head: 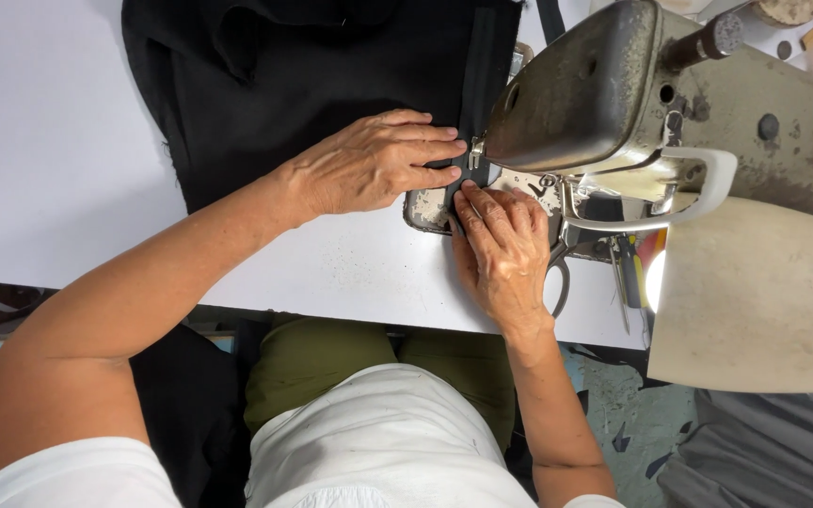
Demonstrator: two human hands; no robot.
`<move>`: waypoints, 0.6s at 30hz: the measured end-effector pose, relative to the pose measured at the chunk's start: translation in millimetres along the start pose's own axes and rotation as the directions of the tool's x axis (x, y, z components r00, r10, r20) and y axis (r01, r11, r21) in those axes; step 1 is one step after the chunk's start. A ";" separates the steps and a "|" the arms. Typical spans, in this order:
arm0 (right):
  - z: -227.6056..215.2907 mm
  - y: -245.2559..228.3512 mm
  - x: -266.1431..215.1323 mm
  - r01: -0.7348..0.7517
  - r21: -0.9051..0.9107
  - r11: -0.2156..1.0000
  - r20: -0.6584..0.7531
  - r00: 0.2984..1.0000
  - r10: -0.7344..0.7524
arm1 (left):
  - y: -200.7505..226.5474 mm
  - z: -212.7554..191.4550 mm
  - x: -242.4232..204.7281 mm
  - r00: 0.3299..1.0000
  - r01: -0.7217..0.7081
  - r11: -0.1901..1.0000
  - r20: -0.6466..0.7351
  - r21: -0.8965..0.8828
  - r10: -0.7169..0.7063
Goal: The person is sewing a zipper onto a piece of black fabric using an industrial sewing machine and then trimming the excess with scissors.
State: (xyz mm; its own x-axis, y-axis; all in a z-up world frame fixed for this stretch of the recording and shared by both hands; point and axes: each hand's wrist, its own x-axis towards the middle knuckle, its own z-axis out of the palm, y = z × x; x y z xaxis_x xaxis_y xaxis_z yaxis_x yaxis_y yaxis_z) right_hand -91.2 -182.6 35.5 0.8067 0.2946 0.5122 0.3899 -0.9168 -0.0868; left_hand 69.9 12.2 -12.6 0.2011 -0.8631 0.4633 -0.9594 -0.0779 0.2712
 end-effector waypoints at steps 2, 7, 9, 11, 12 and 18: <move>0.6 2.2 2.2 -0.005 -0.008 1.000 0.010 1.000 0.005 | -4.3 0.9 1.8 1.000 0.003 1.000 -0.002 -0.003 -0.003; 3.0 9.4 2.3 -0.002 -0.025 1.000 0.032 0.999 0.002 | -12.0 2.5 6.1 1.000 0.009 1.000 -0.015 0.014 -0.009; 2.5 9.2 2.7 -0.010 -0.052 0.999 0.040 0.999 0.013 | -20.3 1.4 8.9 0.997 -0.058 0.998 -0.040 0.037 0.059; 3.5 10.2 0.4 -0.020 -0.077 0.997 0.049 0.999 0.023 | -25.5 2.0 10.4 0.990 -0.123 0.991 -0.063 0.061 0.127; 5.2 11.7 -1.2 -0.025 -0.092 0.995 0.042 0.999 0.029 | -27.5 2.4 11.0 0.991 -0.116 0.992 -0.062 0.056 0.119; -4.3 10.7 -3.8 -0.027 -0.026 0.999 0.067 0.997 0.029 | -36.4 0.4 15.6 0.994 -0.098 0.994 -0.049 0.043 0.100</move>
State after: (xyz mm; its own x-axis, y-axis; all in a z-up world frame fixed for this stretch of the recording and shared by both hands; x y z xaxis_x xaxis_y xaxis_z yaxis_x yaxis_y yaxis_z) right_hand -92.0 -194.7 36.3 0.8455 0.2855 0.4513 0.3561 -0.9312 -0.0780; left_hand 107.9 1.4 -15.6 0.1139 -0.8410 0.5289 -0.9820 -0.0145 0.1884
